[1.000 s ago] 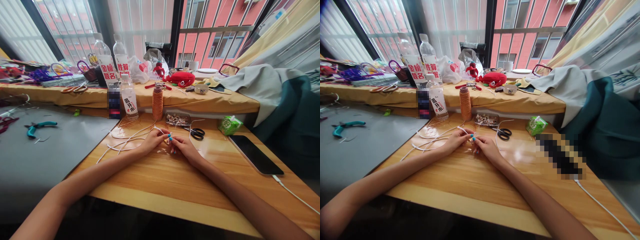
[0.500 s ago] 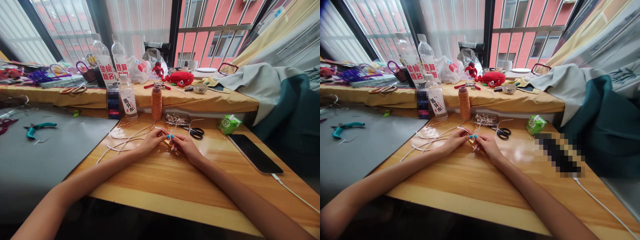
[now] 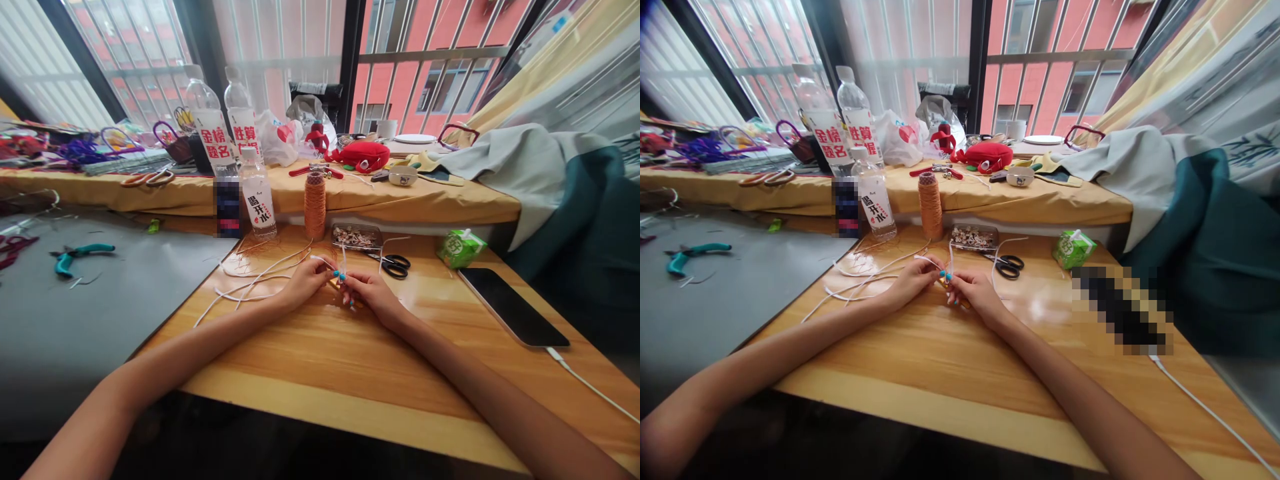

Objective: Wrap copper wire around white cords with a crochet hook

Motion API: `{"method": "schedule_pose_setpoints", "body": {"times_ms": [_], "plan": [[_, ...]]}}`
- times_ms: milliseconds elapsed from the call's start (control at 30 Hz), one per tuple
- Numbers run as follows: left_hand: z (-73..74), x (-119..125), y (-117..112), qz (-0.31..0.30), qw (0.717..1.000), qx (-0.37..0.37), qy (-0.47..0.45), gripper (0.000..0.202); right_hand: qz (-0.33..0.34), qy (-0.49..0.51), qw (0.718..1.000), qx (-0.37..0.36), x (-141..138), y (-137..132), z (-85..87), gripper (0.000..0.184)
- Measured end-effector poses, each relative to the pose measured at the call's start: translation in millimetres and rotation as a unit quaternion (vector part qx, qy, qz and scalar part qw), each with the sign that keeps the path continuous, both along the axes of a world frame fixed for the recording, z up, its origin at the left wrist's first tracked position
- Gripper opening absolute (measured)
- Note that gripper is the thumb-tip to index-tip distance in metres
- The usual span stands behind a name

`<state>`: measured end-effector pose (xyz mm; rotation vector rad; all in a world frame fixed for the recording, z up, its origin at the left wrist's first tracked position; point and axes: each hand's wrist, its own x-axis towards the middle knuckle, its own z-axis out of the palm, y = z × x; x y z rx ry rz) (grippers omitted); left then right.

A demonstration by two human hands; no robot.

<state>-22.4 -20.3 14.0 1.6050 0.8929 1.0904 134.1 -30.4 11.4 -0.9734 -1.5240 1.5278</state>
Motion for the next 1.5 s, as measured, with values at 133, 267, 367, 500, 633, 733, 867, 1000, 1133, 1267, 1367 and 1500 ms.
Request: {"method": "schedule_pose_setpoints", "body": {"times_ms": [133,267,367,500,633,733,867,1000,1133,1267,1367,1500], "plan": [[-3.0,-1.3,0.9,-0.007,1.0,-0.001,0.018,0.02,0.015,-0.004,1.0,-0.01,0.5,-1.9,1.9,0.026],[-2.3,-2.0,-0.2,-0.024,1.0,0.0,0.015,0.023,0.032,0.017,0.999,-0.002,0.9,-2.7,3.1,0.027],[-0.7,-1.2,-1.1,-0.044,0.999,-0.022,-0.008,0.025,0.038,0.006,0.999,-0.003,1.3,-2.7,3.5,0.027],[0.0,-0.1,-0.9,-0.039,0.995,-0.058,-0.069,0.032,0.055,0.001,0.998,-0.01,1.9,-1.9,2.9,0.028],[0.3,-1.4,-0.3,-0.028,0.996,-0.068,-0.046,0.029,0.067,0.004,0.998,-0.005,1.6,-1.6,2.0,0.028],[1.9,-1.9,-1.0,-0.018,0.997,-0.062,-0.046,0.026,0.054,0.008,0.998,-0.017,1.3,-1.7,1.3,0.027],[3.9,-0.9,-2.2,0.004,0.997,-0.054,-0.048,0.027,0.029,0.023,0.999,-0.035,0.3,0.1,-1.0,0.027],[2.8,-0.8,-2.0,0.018,0.998,-0.042,-0.037,0.026,-0.004,0.062,0.997,-0.041,-0.9,2.0,-3.7,0.028],[1.3,-1.5,-1.9,0.02,0.999,-0.024,-0.01,0.025,0.0,0.058,0.998,-0.03,-1.0,0.6,-2.4,0.03],[2.0,-0.9,-3.2,0.028,0.999,-0.006,0.016,0.024,0.027,0.0,1.0,0.014,-0.3,-1.8,1.3,0.029],[1.9,-0.1,-3.6,0.033,0.998,0.019,0.049,0.021,0.055,-0.041,0.997,0.039,-0.2,-1.8,1.5,0.027],[-0.9,-0.9,-5.5,0.17,0.966,0.163,0.107,0.029,0.043,-0.045,0.998,0.033,-0.3,0.0,-2.5,0.025]]}}
